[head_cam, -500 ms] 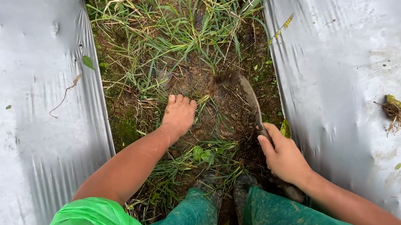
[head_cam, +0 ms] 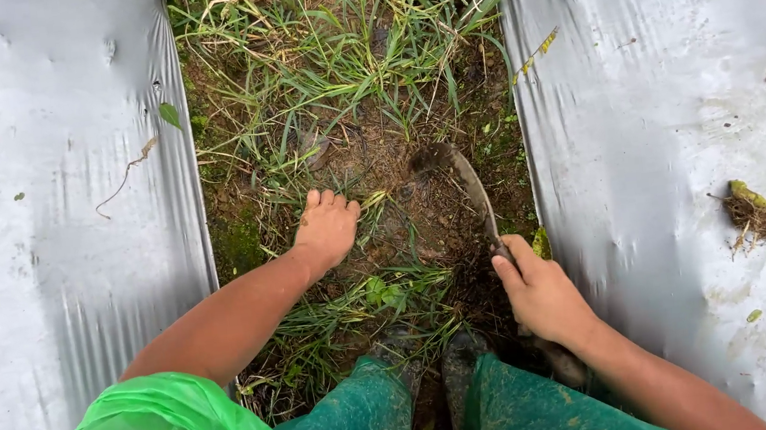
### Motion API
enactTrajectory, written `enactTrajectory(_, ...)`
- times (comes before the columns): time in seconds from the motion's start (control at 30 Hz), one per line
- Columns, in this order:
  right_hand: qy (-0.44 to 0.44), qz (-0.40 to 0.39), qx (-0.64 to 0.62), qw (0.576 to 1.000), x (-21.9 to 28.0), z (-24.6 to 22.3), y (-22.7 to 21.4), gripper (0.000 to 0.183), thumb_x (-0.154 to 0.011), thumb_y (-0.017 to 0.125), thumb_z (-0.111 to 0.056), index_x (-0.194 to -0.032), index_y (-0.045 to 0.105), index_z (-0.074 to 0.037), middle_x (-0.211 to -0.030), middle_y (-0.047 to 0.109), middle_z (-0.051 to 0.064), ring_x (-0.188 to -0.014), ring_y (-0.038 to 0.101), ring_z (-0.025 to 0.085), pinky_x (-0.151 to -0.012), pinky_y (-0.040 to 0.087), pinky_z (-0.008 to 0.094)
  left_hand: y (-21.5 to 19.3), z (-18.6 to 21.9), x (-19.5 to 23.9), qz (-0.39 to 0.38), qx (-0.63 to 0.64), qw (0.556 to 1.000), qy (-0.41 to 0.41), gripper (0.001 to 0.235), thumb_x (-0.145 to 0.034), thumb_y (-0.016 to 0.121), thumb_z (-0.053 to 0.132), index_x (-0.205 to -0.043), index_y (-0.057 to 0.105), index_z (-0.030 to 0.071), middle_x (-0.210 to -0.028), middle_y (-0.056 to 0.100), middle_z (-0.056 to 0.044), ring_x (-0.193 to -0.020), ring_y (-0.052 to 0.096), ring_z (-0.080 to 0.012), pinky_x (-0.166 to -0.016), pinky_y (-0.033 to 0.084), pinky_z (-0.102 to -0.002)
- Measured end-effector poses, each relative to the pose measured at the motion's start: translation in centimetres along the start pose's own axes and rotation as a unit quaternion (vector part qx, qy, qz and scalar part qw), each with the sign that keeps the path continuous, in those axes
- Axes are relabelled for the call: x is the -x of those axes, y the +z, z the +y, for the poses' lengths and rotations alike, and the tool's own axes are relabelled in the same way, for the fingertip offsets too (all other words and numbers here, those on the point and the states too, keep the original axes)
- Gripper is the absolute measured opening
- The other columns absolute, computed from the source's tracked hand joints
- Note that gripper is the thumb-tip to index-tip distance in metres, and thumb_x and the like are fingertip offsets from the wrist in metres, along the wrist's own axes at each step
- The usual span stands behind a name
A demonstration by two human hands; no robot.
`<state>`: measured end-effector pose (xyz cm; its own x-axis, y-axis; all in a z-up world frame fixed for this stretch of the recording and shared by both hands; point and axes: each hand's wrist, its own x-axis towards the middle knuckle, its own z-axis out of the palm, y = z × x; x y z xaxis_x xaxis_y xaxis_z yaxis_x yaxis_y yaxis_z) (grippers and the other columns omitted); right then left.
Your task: Using a sickle and hands to remove weeds from a garden bed covered with plastic mulch.
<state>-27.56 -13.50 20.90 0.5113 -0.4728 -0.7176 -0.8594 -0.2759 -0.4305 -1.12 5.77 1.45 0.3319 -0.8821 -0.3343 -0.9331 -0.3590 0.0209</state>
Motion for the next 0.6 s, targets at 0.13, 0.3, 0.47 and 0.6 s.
enactTrajectory(0.13, -0.025, 0.079, -0.059, 0.995, 3.4, -2.2, -2.9, 0.030, -0.106, 0.044, -0.030, -0.130, 0.060, -0.022, -0.051, 0.066, 0.011, -0.050, 0.068, 0.029, -0.063, 0.055, 0.044, -1.4, 1.6, 3.3, -0.030, -0.031, 0.998, 0.050, 0.024, -0.104, 0.042, 0.024, -0.104, 0.063, 0.013, -0.107, 0.067, -0.015, -0.105, 0.056, -0.0287, -0.097, 0.032, -0.046)
enactTrajectory(0.3, -0.109, 0.162, -0.191, 0.962, 2.6, -1.9, -2.3, 0.027, -0.110, 0.036, -0.017, -0.129, 0.052, -0.006, -0.052, 0.063, 0.011, -0.043, 0.064, 0.026, -0.053, 0.056, 0.041, -7.0, 5.7, 3.1, -0.088, -0.037, 0.986, 0.137, 0.056, -0.109, 0.028, 0.053, -0.120, 0.062, 0.011, -0.130, 0.057, -0.018, -0.117, 0.049, -0.0300, -0.105, 0.031, -0.048)
enactTrajectory(0.47, -0.083, 0.144, -0.211, 0.963, 2.0, -2.3, -2.0, 0.030, -0.110, 0.038, -0.017, -0.132, 0.053, -0.002, -0.063, 0.062, 0.011, -0.045, 0.065, 0.025, -0.050, 0.057, 0.042, -11.4, 6.2, -4.8, -0.009, -0.072, 0.983, 0.166, 0.044, -0.109, 0.036, 0.030, -0.142, 0.052, 0.005, -0.145, 0.047, -0.019, -0.128, 0.048, -0.0312, -0.097, 0.046, -0.043)
enactTrajectory(0.6, -0.077, 0.129, -0.212, 0.966, 1.2, -1.7, -1.5, 0.033, -0.110, 0.039, -0.017, -0.134, 0.052, 0.000, -0.066, 0.060, 0.010, -0.045, 0.065, 0.024, -0.048, 0.058, 0.041, -12.1, 4.8, -9.7, -0.035, -0.094, 0.987, 0.128, 0.050, -0.106, 0.042, 0.018, -0.154, 0.043, 0.006, -0.158, 0.044, -0.019, -0.130, 0.054, -0.0302, -0.099, 0.054, -0.044)
